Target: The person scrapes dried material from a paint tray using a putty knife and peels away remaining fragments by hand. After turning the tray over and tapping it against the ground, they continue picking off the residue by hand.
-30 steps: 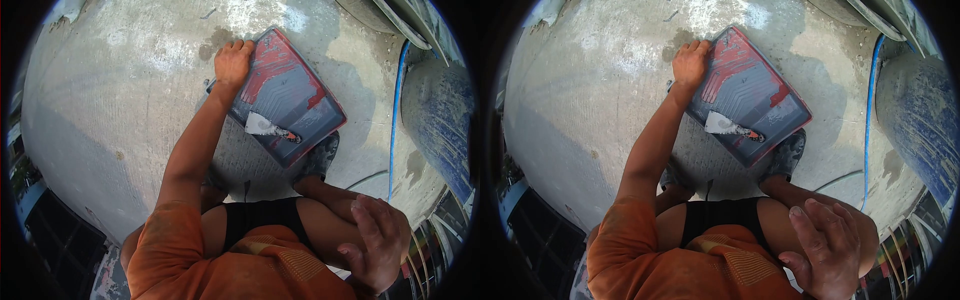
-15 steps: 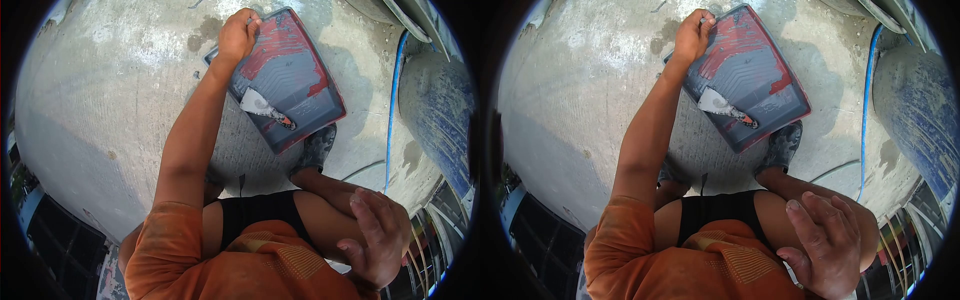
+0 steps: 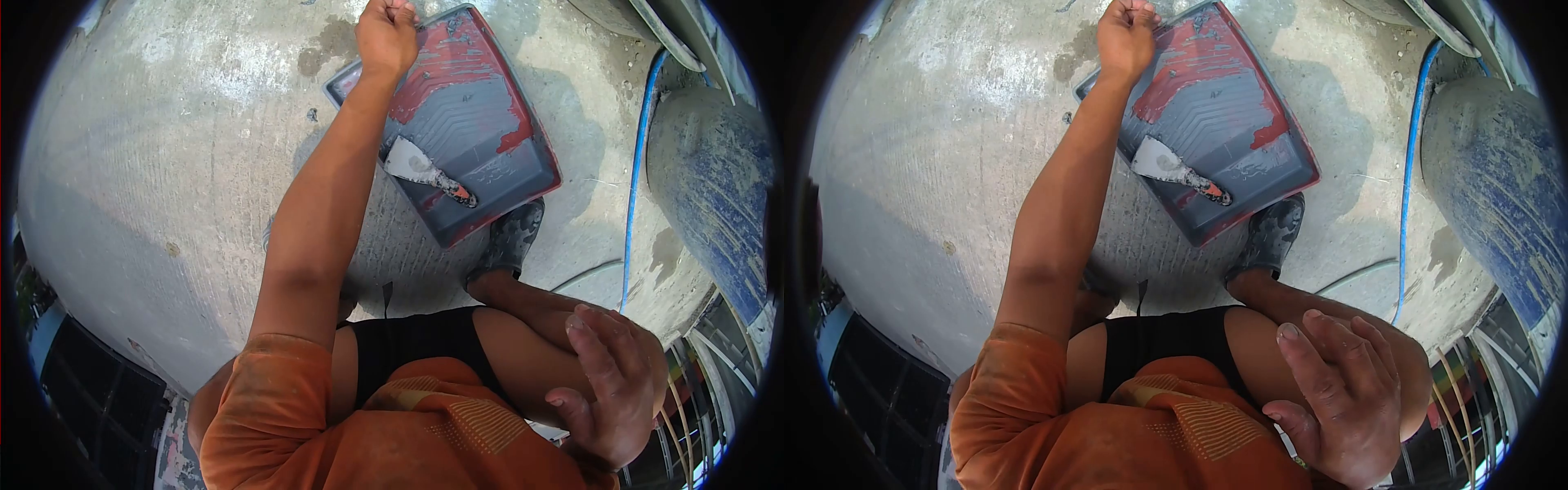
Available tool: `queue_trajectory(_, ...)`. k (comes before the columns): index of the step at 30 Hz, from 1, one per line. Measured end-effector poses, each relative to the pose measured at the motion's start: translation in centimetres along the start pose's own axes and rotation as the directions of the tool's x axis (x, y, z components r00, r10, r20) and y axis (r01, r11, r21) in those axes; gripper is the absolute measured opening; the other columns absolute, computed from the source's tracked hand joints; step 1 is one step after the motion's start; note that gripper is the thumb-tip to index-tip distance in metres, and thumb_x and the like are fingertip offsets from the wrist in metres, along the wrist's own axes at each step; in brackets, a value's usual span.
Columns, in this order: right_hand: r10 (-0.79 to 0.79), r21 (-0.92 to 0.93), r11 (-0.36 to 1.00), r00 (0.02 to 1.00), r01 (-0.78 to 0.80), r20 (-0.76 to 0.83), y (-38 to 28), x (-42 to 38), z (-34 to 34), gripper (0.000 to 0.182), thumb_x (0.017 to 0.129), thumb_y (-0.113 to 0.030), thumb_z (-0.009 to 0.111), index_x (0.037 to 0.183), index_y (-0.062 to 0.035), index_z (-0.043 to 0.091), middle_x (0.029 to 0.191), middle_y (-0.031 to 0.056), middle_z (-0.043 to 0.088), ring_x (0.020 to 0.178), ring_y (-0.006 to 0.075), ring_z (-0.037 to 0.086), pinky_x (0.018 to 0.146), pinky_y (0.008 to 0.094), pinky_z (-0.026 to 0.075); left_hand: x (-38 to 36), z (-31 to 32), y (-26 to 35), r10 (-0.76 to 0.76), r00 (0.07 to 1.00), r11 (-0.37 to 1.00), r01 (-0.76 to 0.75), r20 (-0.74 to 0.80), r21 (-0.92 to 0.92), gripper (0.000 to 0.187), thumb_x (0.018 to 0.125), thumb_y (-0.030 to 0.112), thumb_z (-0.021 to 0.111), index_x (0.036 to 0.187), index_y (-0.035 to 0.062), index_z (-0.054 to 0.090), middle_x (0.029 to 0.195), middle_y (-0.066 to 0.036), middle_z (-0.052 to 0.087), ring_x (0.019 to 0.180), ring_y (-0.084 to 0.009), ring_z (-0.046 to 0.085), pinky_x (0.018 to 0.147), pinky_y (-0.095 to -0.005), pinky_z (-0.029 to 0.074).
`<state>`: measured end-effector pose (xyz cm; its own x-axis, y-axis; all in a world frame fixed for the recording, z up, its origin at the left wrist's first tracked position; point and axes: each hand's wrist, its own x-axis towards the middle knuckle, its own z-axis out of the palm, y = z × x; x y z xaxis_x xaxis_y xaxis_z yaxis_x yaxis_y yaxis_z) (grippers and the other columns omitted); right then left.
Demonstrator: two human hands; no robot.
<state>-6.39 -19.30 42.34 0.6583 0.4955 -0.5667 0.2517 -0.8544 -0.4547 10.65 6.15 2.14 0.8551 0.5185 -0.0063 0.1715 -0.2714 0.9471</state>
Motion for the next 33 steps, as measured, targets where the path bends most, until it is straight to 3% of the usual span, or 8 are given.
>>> queue_trajectory(2, -0.008, -0.009, 1.0, 1.0, 0.008, 0.008, 0.1, -0.1, -0.3, 0.066, 0.098, -0.055, 0.063, 0.144, -0.0085, 0.058, 0.129, 0.0231, 0.064, 0.114, 0.0441, 0.066, 0.099, 0.0553, 0.051, 0.7, -0.2, -0.7, -0.074, 0.994, 0.994, 0.081, 0.083, -0.076, 0.009, 0.1, 0.004, 0.056, 0.099, -0.0034, 0.062, 0.085, -0.016, 0.069, 0.075, -0.0218, 0.068, 0.068, -0.0382, 0.056)
queue_trajectory(4, -0.014, -0.019, 1.0, 1.0, 0.014, 0.016, 0.2, -0.1, -0.4, 0.066, 0.098, -0.055, 0.063, 0.144, -0.0086, 0.058, 0.129, 0.0227, 0.065, 0.114, 0.0439, 0.066, 0.098, 0.0549, 0.051, 1.3, 0.1, -1.2, -0.327, 0.927, 0.66, 0.364, 0.184, -0.657, 0.007, 0.101, 0.001, 0.054, 0.104, -0.0039, 0.058, 0.101, -0.018, 0.069, 0.074, -0.0238, 0.068, 0.07, -0.0383, 0.06)
queue_trajectory(8, -0.016, -0.045, 0.999, 1.0, 0.016, -0.003, 0.0, -0.1, -0.1, 0.066, 0.098, -0.057, 0.062, 0.144, -0.009, 0.058, 0.127, 0.0212, 0.066, 0.112, 0.0429, 0.067, 0.097, 0.0537, 0.052, 1.3, -1.0, -0.7, -0.353, 0.907, 0.786, 0.421, 0.23, -0.453, 0.023, 0.1, -0.003, 0.053, 0.123, -0.0055, 0.053, 0.111, -0.019, 0.066, 0.082, -0.0268, 0.068, 0.078, -0.04, 0.062)
queue_trajectory(10, -0.022, -0.063, 0.998, 0.999, 0.02, -0.023, -0.1, 0.0, -0.1, 0.066, 0.098, -0.057, 0.062, 0.144, -0.0092, 0.058, 0.125, 0.0206, 0.067, 0.11, 0.0424, 0.068, 0.095, 0.0531, 0.053, 0.5, -1.5, -0.4, 0.095, 0.987, 0.993, -0.104, 0.132, 0.063, 0.019, 0.096, 0.019, 0.074, 0.112, 0.0089, 0.072, 0.09, -0.013, 0.071, 0.085, -0.0271, 0.07, 0.081, -0.0382, 0.055)
queue_trajectory(13, -0.056, -0.112, 0.992, 0.998, 0.053, -0.027, -0.2, 0.2, -0.4, 0.065, 0.098, -0.057, 0.061, 0.142, -0.0096, 0.059, 0.123, 0.0193, 0.069, 0.106, 0.0416, 0.069, 0.091, 0.0518, 0.054, -1.3, -2.0, 0.0, 0.303, 0.924, 0.847, -0.374, 0.234, 0.377, 0.022, 0.092, 0.018, 0.076, 0.112, 0.0107, 0.075, 0.094, -0.013, 0.072, 0.088, -0.032, 0.071, 0.082, -0.0409, 0.056)
queue_trajectory(23, -0.021, -0.076, 0.997, 1.0, 0.021, -0.003, 0.1, -0.3, -0.6, 0.067, 0.095, -0.054, 0.066, 0.143, -0.0083, 0.058, 0.127, 0.0224, 0.067, 0.11, 0.0436, 0.067, 0.098, 0.0556, 0.051, -0.5, -3.0, -1.3, 0.497, 0.823, 0.701, -0.567, 0.273, 0.432, 0.009, 0.092, 0.02, 0.072, 0.097, 0.0131, 0.074, 0.088, -0.006, 0.069, 0.09, -0.0309, 0.068, 0.077, -0.0446, 0.055)
queue_trajectory(31, -0.01, -0.049, 0.999, 1.0, 0.011, 0.019, 1.1, -0.6, -0.3, 0.068, 0.097, -0.054, 0.063, 0.145, -0.0058, 0.056, 0.129, 0.0256, 0.065, 0.111, 0.0462, 0.066, 0.1, 0.0584, 0.049, -0.4, -5.5, -1.9, 0.687, 0.435, 0.334, -0.901, 0.582, 0.278, 0.008, 0.085, 0.018, 0.074, 0.093, 0.0175, 0.075, 0.097, 0.005, 0.071, 0.097, -0.0178, 0.065, 0.088, -0.0369, 0.048)
queue_trajectory(33, -0.02, -0.08, 0.997, 0.999, 0.023, 0.032, 1.0, -0.5, -0.7, 0.067, 0.098, -0.054, 0.062, 0.145, -0.0062, 0.056, 0.129, 0.0248, 0.065, 0.111, 0.0455, 0.066, 0.099, 0.0571, 0.049, -2.1, -4.8, -2.6, 0.716, 0.491, 0.371, -0.87, 0.497, 0.324, 0.01, 0.084, 0.018, 0.073, 0.094, 0.0198, 0.076, 0.098, 0.007, 0.071, 0.101, -0.0152, 0.064, 0.092, -0.0378, 0.045)
